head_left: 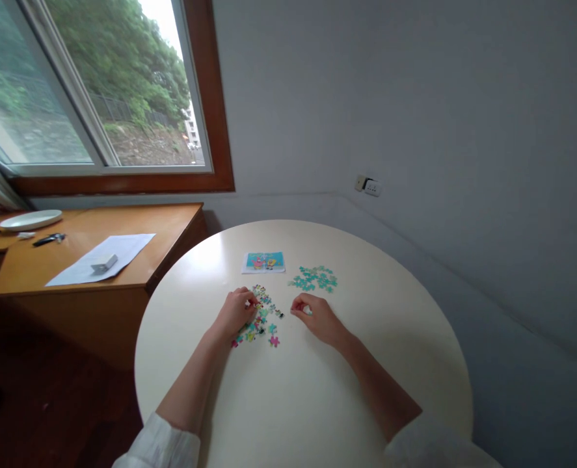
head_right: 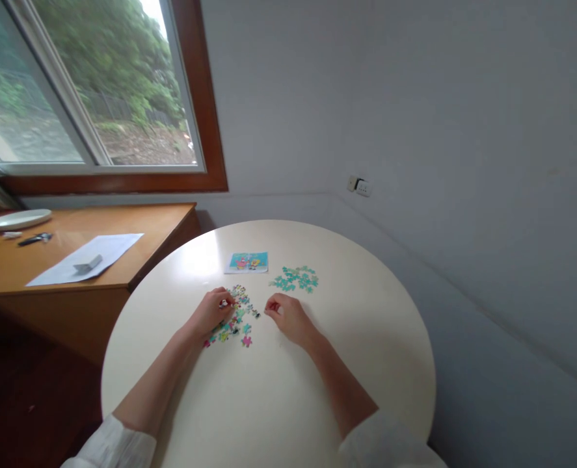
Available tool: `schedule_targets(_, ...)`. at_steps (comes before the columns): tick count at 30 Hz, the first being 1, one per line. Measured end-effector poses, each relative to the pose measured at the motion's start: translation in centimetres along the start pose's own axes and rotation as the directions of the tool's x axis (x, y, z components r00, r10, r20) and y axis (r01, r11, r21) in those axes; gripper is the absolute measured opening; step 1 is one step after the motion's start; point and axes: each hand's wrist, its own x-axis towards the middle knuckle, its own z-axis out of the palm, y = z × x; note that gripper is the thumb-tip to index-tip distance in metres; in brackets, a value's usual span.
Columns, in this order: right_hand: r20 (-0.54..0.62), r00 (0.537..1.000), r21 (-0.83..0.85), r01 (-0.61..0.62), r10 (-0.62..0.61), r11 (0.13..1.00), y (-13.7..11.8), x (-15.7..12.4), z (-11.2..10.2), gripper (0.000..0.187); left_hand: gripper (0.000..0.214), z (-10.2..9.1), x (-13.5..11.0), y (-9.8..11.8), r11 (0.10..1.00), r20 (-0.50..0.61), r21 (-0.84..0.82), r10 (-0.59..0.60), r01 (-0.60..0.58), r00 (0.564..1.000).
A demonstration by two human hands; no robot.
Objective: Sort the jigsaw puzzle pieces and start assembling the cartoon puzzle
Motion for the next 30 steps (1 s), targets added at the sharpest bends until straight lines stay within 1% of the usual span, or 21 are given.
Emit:
schedule_targets(2,-0.100,0.993,0.055,-0.053,0.059,0.997,0.4,0.0,-0.6,0.004,0.018,0.1,0.0,-0.3,1.000,-0.017,-0.005,0.010,-0.010,1.000)
schedule_targets(4,-0.196,0.973,0.121,-0.099,0.122,0.988,1.0,-0.1,-1.2,0.006,0.017,0.3,0.1,-0.6,1.000,-0.037,-0.011,0.017,-0.017,0.999)
schedule_targets(7,-0.323,0.918,0.269,-0.144,0.230,0.952,2.2,-0.4,-2.0,0.015,0.017,0.4,0.2,-1.0,1.000,-0.058,-0.026,0.011,-0.012,0.998)
schedule_targets(9,-0.369,0.881,0.378,-0.148,0.296,0.914,2.9,-0.6,-2.5,0.022,0.018,0.5,0.2,-1.0,0.999,-0.082,-0.042,0.006,-0.010,0.997)
schedule_targets(11,-0.373,0.861,0.464,-0.151,0.347,0.873,3.4,-0.9,-2.7,0.027,0.019,0.5,0.2,-0.9,0.998,-0.104,-0.059,0.006,-0.012,0.995)
schedule_targets(15,-0.352,0.852,0.559,-0.140,0.387,0.817,3.7,-1.1,-2.6,0.032,0.018,0.5,0.2,-0.3,0.996,-0.120,-0.091,0.005,-0.016,0.993)
schedule_targets(21,-0.359,0.848,0.591,-0.116,0.390,0.798,3.7,-0.9,-2.1,0.035,0.016,0.3,0.0,0.1,0.992,-0.124,-0.125,-0.006,-0.010,0.992)
schedule_targets(24,-0.349,0.845,0.625,-0.112,0.405,0.772,3.8,-0.9,-2.2,0.035,0.015,0.3,0.0,0.2,0.990,-0.126,-0.144,-0.020,0.001,0.992)
schedule_targets(27,-0.318,0.855,0.657,-0.112,0.410,0.745,3.8,-1.0,-2.3,0.036,0.015,0.3,0.1,0.3,0.989,-0.125,-0.148,-0.038,0.019,0.991)
schedule_targets(30,-0.296,0.867,0.659,-0.118,0.400,0.743,3.5,-1.2,-2.4,0.039,0.015,0.4,0.1,0.2,0.988,-0.125,-0.149,-0.051,0.032,0.991)
